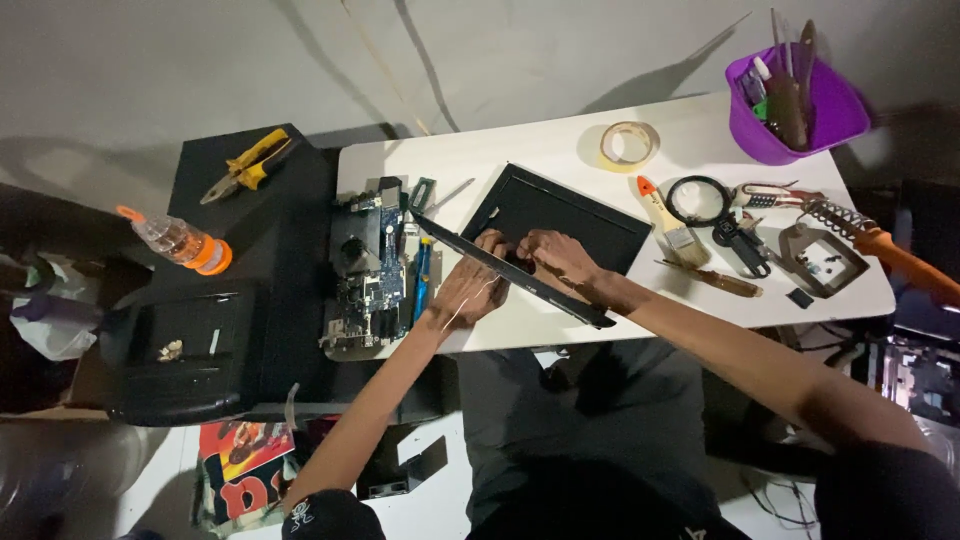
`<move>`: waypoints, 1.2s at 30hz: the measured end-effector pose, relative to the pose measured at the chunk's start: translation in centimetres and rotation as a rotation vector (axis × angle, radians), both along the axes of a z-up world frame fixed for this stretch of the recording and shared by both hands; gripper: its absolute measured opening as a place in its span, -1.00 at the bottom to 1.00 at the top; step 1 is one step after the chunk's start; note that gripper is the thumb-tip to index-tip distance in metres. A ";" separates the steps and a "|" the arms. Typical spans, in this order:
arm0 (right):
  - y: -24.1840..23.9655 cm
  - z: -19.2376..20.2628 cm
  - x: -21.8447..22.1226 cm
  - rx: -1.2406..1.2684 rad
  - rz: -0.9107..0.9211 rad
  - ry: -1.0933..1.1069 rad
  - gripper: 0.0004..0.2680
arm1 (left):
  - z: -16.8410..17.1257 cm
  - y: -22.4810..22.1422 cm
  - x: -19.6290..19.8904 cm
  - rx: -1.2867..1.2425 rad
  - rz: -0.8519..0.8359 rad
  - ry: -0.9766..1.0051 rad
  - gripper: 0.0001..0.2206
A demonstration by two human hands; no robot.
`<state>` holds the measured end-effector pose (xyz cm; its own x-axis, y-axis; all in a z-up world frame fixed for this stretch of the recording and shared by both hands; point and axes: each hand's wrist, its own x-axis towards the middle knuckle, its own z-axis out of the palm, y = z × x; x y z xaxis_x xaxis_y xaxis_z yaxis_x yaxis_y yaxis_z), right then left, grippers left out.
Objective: Disassembling a laptop screen assembly by removing screws and prying the bezel from the frame.
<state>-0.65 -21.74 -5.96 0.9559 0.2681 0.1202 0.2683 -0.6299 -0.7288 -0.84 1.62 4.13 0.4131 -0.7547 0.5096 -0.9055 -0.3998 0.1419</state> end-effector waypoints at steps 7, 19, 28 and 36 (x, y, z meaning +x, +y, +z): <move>1.0 1.0 0.9 -0.118 -0.096 0.106 -0.76 | -4.4 -0.3 1.3 0.009 0.034 -0.001 -0.64; 1.1 1.8 0.7 -0.161 -0.064 -0.023 -0.78 | -10.3 0.5 3.7 0.015 -0.096 -0.083 -0.41; 2.5 6.8 -2.0 0.017 -0.103 -0.085 -0.86 | -8.0 -0.9 2.7 -0.253 -0.015 -0.403 -0.35; 2.5 8.4 -2.1 0.332 0.023 0.103 -0.86 | -3.1 2.5 -2.3 0.076 0.090 0.256 -0.36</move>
<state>-2.79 -19.22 2.48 0.9618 0.2517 0.1080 0.1943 -0.3491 -0.9167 -3.15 4.08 0.98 0.5880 -0.7416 0.3229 -0.8045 -0.4951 0.3281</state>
